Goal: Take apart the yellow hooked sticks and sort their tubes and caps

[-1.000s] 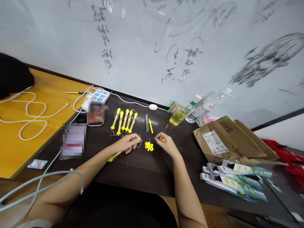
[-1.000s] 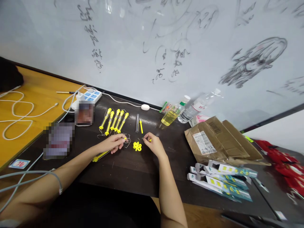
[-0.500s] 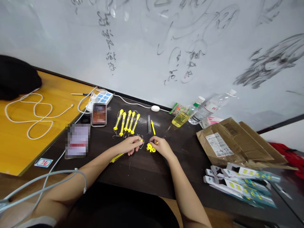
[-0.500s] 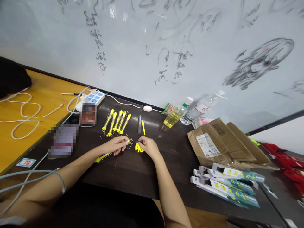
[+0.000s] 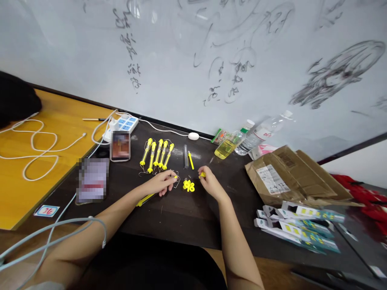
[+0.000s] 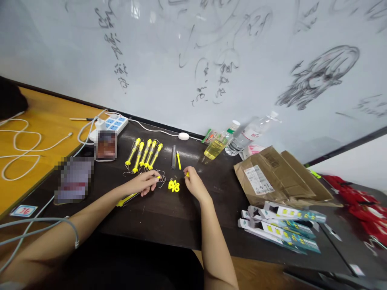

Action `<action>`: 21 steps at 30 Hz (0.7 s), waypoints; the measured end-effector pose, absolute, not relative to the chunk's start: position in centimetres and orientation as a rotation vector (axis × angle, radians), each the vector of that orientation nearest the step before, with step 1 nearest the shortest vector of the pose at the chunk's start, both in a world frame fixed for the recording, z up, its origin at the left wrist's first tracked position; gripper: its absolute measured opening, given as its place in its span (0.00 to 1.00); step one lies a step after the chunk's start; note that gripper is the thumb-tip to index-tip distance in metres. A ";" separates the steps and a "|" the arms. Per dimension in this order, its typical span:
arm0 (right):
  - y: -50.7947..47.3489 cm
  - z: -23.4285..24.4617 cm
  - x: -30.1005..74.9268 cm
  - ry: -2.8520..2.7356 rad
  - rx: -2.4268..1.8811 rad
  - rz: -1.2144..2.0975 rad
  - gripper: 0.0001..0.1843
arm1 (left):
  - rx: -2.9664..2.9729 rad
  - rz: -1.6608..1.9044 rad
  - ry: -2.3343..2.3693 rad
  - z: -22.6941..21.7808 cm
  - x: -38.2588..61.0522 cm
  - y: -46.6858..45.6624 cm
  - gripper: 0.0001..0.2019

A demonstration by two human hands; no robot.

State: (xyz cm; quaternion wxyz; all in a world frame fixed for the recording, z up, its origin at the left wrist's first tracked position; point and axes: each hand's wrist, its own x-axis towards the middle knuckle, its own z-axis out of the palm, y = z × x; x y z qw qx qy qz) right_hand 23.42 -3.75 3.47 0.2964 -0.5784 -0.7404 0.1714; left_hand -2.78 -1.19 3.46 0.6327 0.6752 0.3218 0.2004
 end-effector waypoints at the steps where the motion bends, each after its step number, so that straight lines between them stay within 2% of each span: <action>1: -3.8 3.4 23.3 -2.002 -1.550 0.451 0.12 | 1.530 0.464 0.742 3.4 -2.8 -1.2 0.12; 9: -4.0 3.0 22.1 -2.158 -1.650 0.396 0.11 | 1.398 0.496 0.815 3.8 -2.5 -1.3 0.08; 16: -4.3 4.2 22.4 -2.136 -1.571 0.421 0.05 | 1.372 0.541 0.812 4.0 -2.5 -1.2 0.12; 21: -4.6 5.5 21.4 -1.839 -1.375 0.359 0.09 | 1.380 0.572 0.712 3.6 -2.6 -1.2 0.17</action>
